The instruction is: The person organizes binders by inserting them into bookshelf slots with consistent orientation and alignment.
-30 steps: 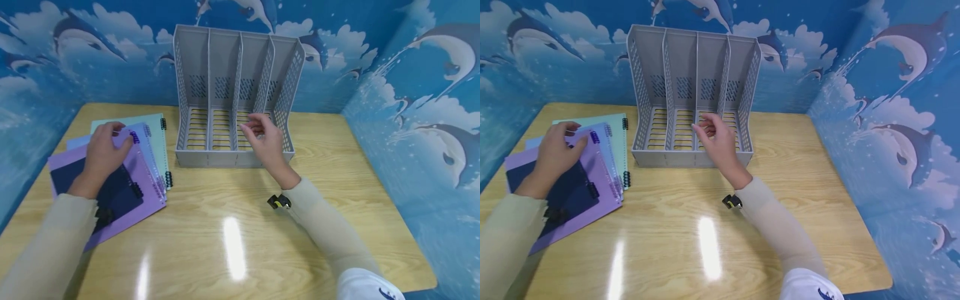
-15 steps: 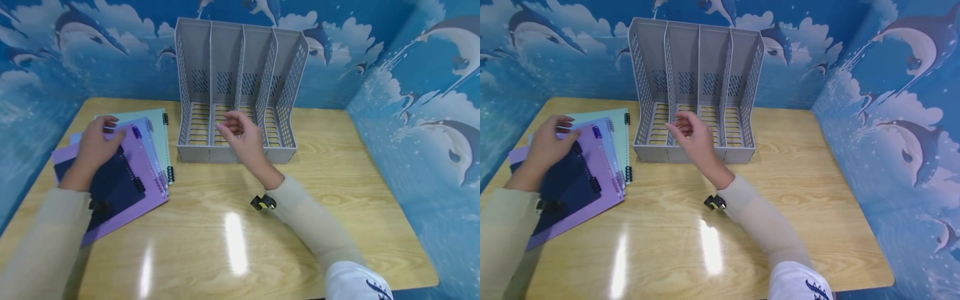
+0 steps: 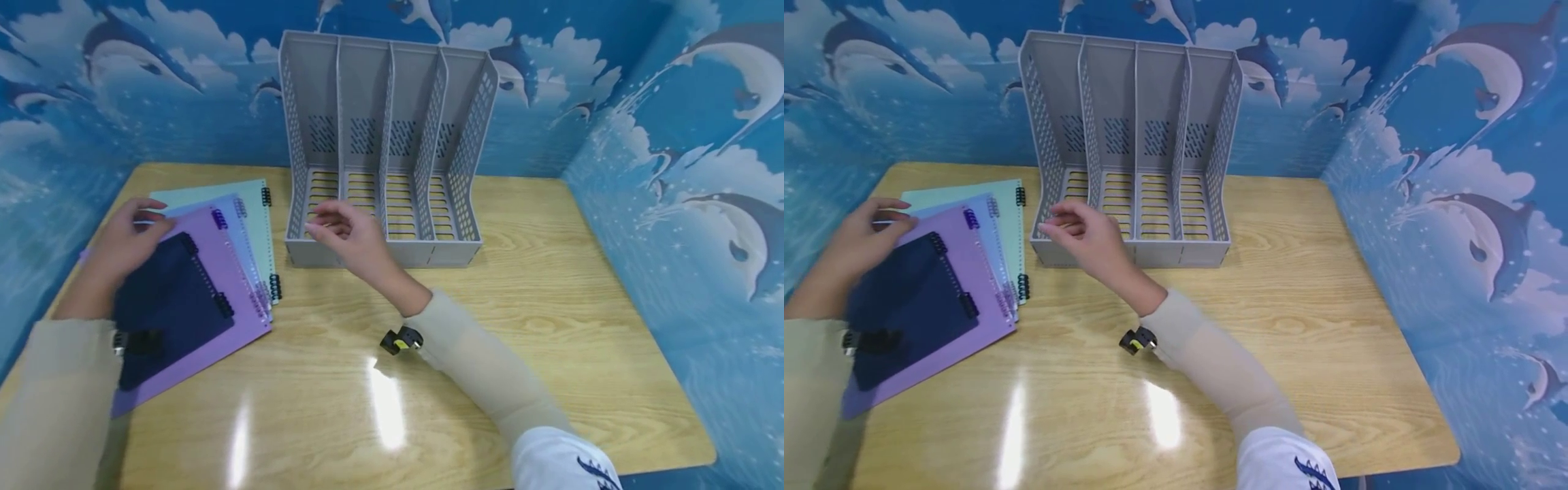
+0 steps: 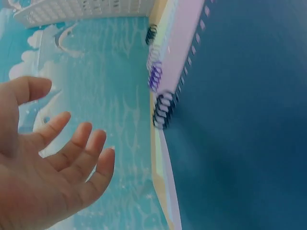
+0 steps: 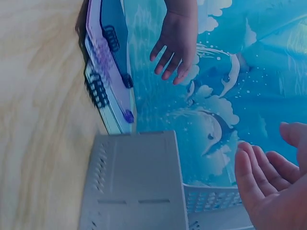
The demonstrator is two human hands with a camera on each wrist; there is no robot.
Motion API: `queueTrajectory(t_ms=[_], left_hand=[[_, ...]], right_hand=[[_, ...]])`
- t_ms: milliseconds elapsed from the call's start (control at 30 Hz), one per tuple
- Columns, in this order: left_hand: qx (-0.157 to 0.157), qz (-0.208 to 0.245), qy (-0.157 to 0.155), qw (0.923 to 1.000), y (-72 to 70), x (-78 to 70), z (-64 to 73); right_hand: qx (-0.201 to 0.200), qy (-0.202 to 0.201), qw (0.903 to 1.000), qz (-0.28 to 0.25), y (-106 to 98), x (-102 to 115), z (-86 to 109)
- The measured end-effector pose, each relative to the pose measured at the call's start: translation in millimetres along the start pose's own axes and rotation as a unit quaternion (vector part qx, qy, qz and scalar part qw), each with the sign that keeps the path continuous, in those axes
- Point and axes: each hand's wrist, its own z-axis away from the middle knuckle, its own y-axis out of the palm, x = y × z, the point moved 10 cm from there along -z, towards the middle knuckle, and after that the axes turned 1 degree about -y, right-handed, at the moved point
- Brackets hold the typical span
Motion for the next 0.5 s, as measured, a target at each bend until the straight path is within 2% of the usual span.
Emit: queueTrajectory(t_ms=[133,267,400,500], left_hand=[[0.019,-0.004,-0.017,0.9997,-5.2,14.7,4.2],[0.050,0.005,-0.028,0.9984,-6.9,28.0,6.3],[0.067,0.012,-0.033,0.9971,-10.2,39.6,10.3],[0.064,0.008,-0.044,0.9970,-14.9,49.8,15.0]], right_hand=[[0.047,0.047,0.9978,0.003,21,-14,-2.0],[0.094,0.093,0.9911,-0.014,41,-27,-1.4],[0.119,0.114,0.9858,-0.033,59,-31,-0.6],[0.133,0.122,0.9825,-0.045,72,-35,-0.4]])
